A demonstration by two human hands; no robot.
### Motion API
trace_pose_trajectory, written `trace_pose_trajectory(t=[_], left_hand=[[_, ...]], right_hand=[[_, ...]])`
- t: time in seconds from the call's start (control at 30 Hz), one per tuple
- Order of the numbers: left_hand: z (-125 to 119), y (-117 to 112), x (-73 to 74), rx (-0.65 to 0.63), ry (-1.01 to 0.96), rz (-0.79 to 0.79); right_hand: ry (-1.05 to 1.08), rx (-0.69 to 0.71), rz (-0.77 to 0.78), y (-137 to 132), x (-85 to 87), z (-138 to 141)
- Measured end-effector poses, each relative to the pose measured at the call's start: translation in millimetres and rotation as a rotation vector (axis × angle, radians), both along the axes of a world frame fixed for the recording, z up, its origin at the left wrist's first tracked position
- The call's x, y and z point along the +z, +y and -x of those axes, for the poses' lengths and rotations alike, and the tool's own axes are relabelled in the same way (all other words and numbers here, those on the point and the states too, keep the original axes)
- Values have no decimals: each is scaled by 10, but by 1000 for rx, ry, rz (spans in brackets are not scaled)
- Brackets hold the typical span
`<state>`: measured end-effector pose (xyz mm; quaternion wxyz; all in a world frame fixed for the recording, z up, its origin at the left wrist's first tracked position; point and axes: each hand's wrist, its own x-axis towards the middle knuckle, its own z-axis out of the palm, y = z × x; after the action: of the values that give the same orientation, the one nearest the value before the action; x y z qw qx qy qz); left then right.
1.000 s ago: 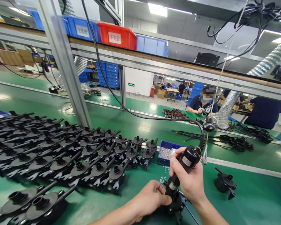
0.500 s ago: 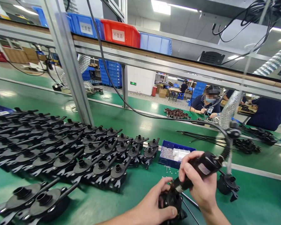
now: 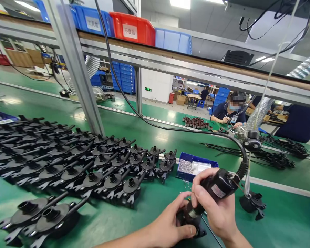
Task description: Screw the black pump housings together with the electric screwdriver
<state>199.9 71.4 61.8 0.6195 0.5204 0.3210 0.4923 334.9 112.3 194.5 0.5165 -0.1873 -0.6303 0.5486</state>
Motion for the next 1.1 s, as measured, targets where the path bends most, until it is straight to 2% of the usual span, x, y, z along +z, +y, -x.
trace_pose_trajectory(t=[0.13, 0.17, 0.23, 0.37, 0.5, 0.63, 0.9, 1.1], left_hand=[[10, 6, 2, 18, 12, -8], [13, 11, -10, 18, 23, -4], [14, 23, -41, 19, 35, -10], [1, 36, -69, 40, 15, -25], [-7, 31, -44, 45, -9, -12], [-5, 28, -19, 56, -4, -5], [6, 21, 5, 81, 80, 43], [-8, 0, 36, 98, 76, -28]], right_hand=[[-3, 402, 15, 114, -2, -53], [-13, 443, 17, 126, -13, -52], [-55, 357, 9, 118, -59, -26], [-77, 23, -26, 33, -216, 54], [-75, -85, -56, 2, -285, 77], [-46, -129, -63, 8, -251, 85], [-36, -90, -105, -27, -288, 133], [-24, -89, -111, -30, -253, 159]])
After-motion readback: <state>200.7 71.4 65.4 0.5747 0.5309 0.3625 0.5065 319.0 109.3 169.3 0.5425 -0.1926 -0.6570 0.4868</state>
